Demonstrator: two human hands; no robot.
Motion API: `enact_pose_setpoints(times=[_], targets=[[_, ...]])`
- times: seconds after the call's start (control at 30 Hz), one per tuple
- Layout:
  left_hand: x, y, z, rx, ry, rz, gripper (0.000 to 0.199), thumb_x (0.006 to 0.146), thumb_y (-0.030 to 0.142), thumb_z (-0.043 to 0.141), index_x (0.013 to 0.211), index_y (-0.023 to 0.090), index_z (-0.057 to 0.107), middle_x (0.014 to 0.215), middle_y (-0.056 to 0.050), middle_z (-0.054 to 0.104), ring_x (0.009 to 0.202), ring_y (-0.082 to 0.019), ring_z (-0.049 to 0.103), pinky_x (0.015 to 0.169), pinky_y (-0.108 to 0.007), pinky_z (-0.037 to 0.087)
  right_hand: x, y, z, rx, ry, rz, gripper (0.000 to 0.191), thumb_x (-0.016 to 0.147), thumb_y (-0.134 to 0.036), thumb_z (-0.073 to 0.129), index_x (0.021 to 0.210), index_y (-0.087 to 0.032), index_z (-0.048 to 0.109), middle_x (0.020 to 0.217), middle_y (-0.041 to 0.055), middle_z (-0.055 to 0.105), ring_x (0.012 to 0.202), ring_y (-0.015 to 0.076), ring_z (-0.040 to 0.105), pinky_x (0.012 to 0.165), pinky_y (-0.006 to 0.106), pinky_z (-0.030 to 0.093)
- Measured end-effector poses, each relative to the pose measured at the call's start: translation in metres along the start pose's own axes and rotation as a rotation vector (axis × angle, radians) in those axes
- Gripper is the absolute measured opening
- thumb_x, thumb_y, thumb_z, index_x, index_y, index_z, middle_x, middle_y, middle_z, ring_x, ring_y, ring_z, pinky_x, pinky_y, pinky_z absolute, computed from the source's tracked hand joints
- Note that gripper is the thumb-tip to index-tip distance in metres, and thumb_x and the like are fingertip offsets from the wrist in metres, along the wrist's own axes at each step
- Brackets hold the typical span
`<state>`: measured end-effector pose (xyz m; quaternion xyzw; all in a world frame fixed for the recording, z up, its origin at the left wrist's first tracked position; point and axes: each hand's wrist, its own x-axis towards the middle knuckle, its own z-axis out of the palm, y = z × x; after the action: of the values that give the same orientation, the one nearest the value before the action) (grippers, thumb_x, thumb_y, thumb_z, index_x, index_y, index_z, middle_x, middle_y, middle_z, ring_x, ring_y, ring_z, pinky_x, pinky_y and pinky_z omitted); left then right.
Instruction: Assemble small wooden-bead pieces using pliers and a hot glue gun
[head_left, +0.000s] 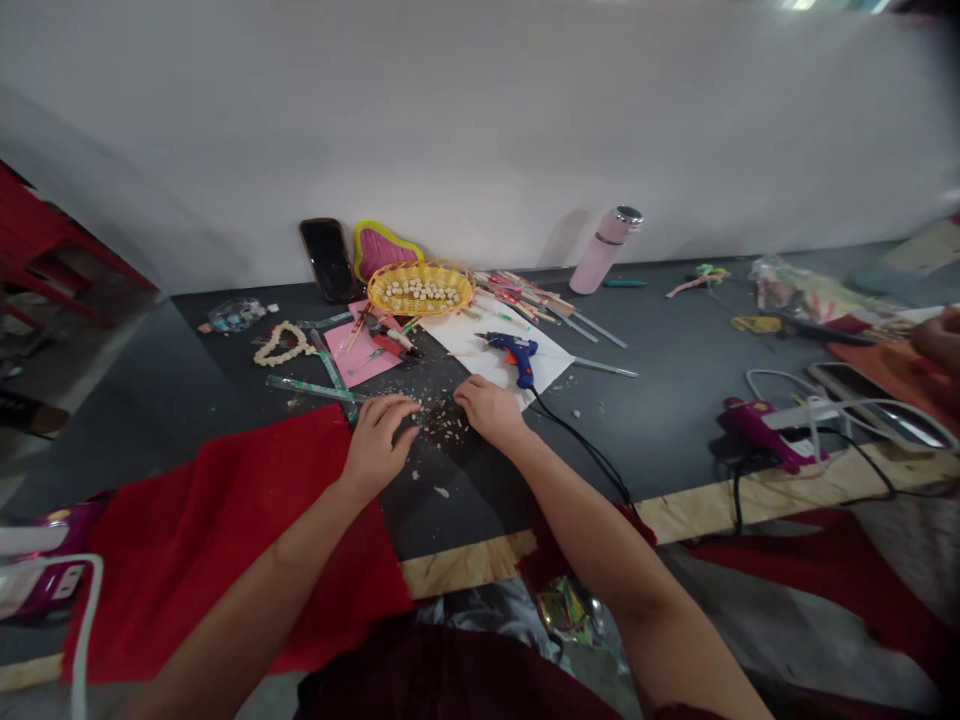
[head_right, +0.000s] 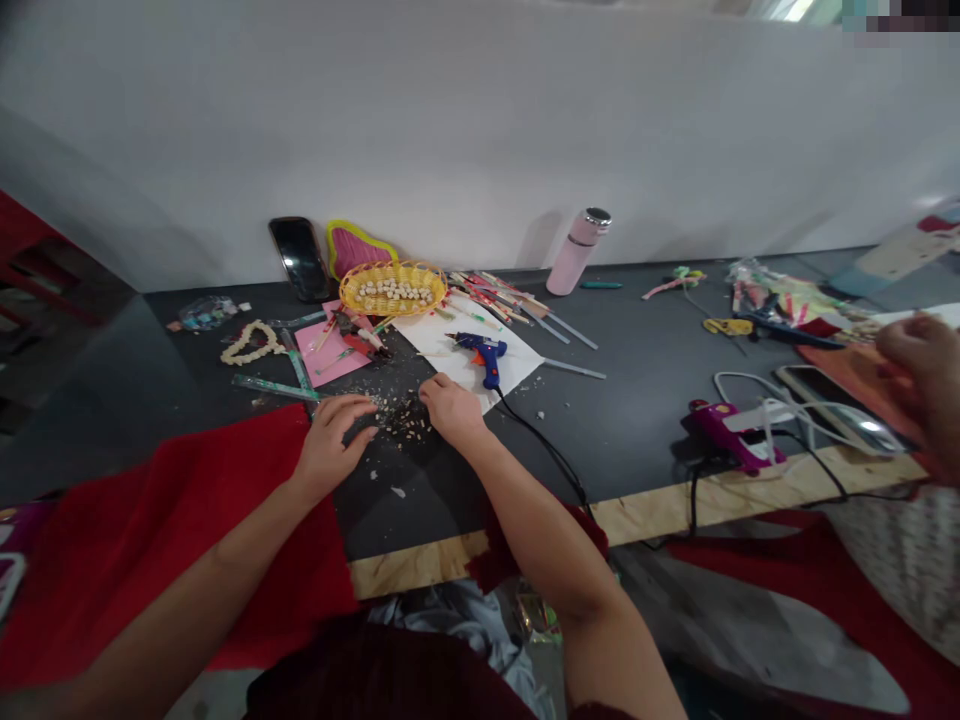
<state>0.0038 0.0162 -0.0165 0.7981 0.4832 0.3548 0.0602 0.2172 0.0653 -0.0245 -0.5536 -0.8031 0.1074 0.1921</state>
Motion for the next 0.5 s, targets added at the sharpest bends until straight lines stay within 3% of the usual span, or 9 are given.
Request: enact_pose_setpoints(times=[0.07,0.17,0.37,0.5], targets=[[0.002,0.0,-0.003,-0.009,-0.01,0.014,0.011,0.083,0.025,0.053,0.087,0.021,0.062,0.1,-0.006,0.062,0.101,-0.022,0.051,0.091,-0.041,0.041,-0.001,0.001,0.0,0.072,0.057,-0.01,0.017,0.09,-0.024,0.043,0.094,-0.021,0.059,0.096,0.0038,0.061,0.082,0.0155,0.059,0.068,0.023,0.041],[0.003,0.0,-0.007,-0.02,-0.039,0.033,0.017,0.083,0.027,0.053,0.068,0.02,0.059,0.088,-0.004,0.065,0.096,-0.021,0.052,0.089,-0.041,0.042,-0.005,0.003,-0.005,0.197,0.12,-0.06,0.015,0.089,-0.02,0.044,0.095,-0.019,0.057,0.09,0.0035,0.062,0.082,0.0149,0.058,0.073,0.024,0.041],[0.001,-0.003,-0.006,0.037,-0.052,0.049,0.015,0.082,0.021,0.052,0.09,0.022,0.064,0.106,-0.006,0.062,0.107,-0.024,0.046,0.095,-0.045,0.037,-0.011,0.004,-0.012,0.216,0.012,-0.135,0.016,0.085,-0.016,0.049,0.095,-0.021,0.062,0.095,0.0024,0.064,0.084,0.0153,0.059,0.075,0.025,0.044],[0.002,-0.005,-0.006,0.05,-0.066,0.055,0.017,0.081,0.019,0.051,0.092,0.023,0.064,0.108,-0.005,0.061,0.109,-0.025,0.044,0.095,-0.046,0.037,-0.012,0.005,-0.015,0.163,-0.072,-0.17,0.02,0.084,-0.018,0.051,0.098,-0.024,0.064,0.1,0.0026,0.064,0.091,0.0159,0.059,0.079,0.026,0.045]])
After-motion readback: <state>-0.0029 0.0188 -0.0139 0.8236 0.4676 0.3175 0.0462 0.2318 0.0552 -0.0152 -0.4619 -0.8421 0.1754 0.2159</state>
